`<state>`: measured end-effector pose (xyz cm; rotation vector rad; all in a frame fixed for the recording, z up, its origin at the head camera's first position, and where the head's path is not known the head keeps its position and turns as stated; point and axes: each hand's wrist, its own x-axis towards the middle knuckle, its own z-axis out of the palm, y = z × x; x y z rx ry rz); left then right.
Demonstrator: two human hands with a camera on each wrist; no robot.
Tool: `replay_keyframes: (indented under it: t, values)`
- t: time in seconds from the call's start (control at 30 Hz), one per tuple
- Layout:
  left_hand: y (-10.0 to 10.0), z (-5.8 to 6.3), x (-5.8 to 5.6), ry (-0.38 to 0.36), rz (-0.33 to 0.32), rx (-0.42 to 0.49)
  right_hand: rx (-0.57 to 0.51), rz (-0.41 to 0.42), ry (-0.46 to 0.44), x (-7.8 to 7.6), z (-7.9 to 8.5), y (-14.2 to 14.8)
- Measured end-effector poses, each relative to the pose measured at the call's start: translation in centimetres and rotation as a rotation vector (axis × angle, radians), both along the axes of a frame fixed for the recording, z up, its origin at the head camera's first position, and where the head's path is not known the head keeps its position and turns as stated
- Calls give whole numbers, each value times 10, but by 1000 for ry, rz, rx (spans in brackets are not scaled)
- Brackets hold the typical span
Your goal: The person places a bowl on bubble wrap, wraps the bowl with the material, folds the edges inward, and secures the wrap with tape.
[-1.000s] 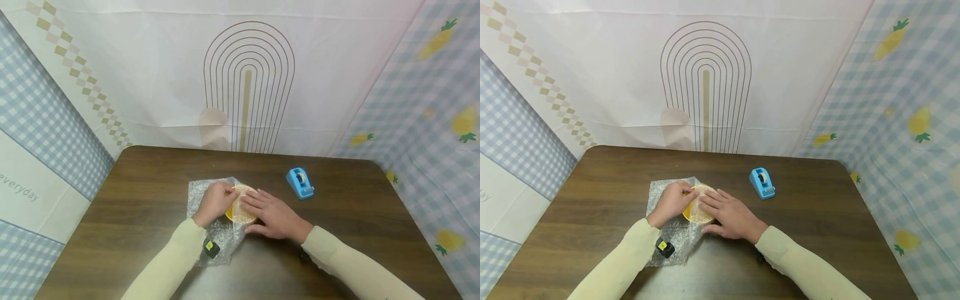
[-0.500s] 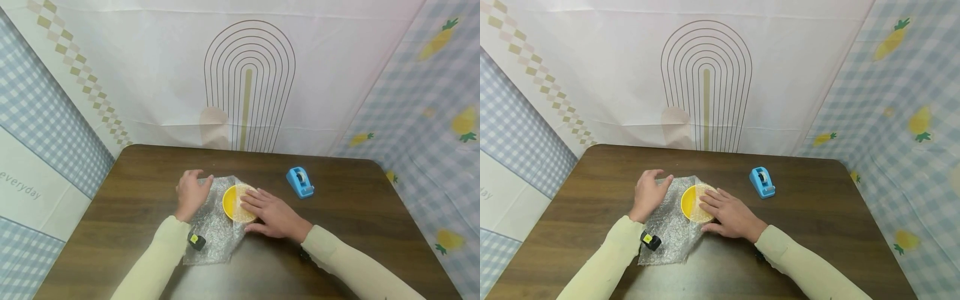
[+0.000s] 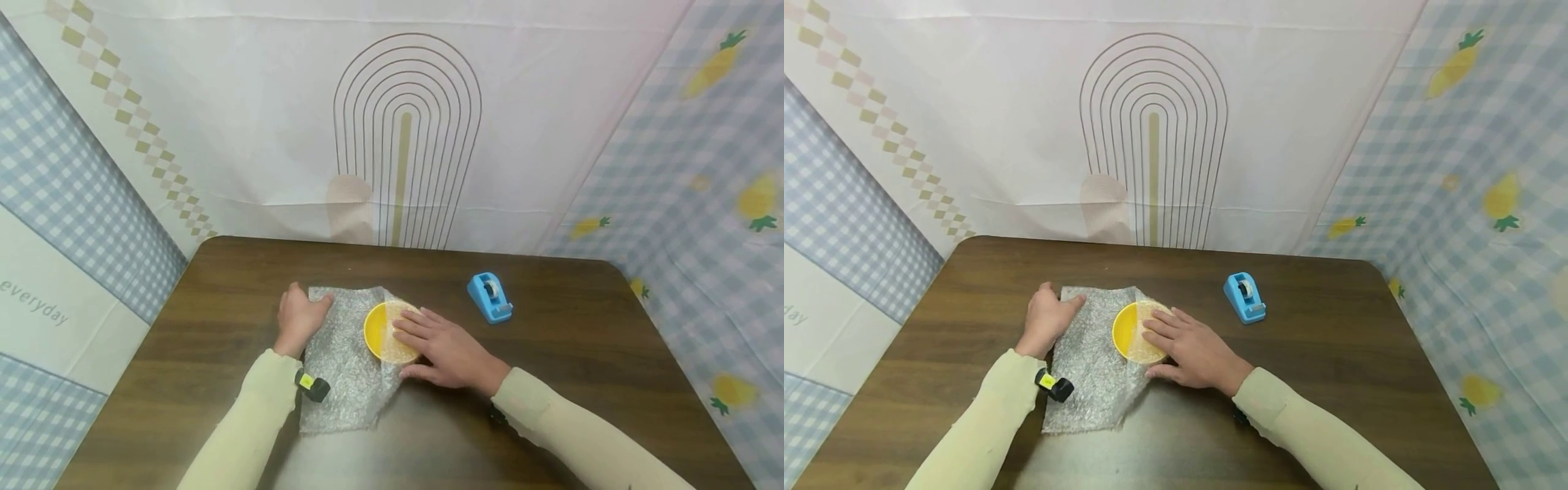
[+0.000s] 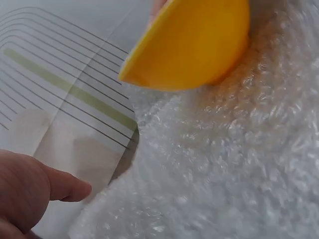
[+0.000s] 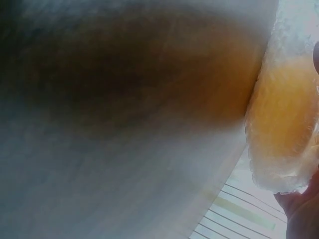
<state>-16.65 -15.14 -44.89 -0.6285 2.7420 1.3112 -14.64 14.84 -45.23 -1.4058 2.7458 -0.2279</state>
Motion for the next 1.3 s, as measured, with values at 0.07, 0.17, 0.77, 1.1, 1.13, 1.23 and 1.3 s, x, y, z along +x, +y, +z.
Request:
replay_keyframes:
  t: [0.07, 0.17, 0.77, 1.1, 1.13, 1.23, 1.3]
  values:
    - [-1, 0, 0, -23, 18, 23, -1, -2, 1, 0, -1, -1]
    - [0, 1, 0, -24, 37, 61, 0, -4, 4, 0, -2, -1]
    - [35, 23, 14, 310, -9, -24, 5, -1, 0, 0, -1, -4]
    - [54, 27, 26, 451, -114, -41, 4, -8, -6, -2, -1, -6]
    - [57, 27, 28, 470, -133, -51, 2, -8, -8, -2, 0, -6]
    - [64, 26, 32, 528, -191, -87, -2, -10, -11, -2, 0, -6]
    - [68, 25, 34, 552, -228, -114, -1, -10, -11, -3, 0, -7]
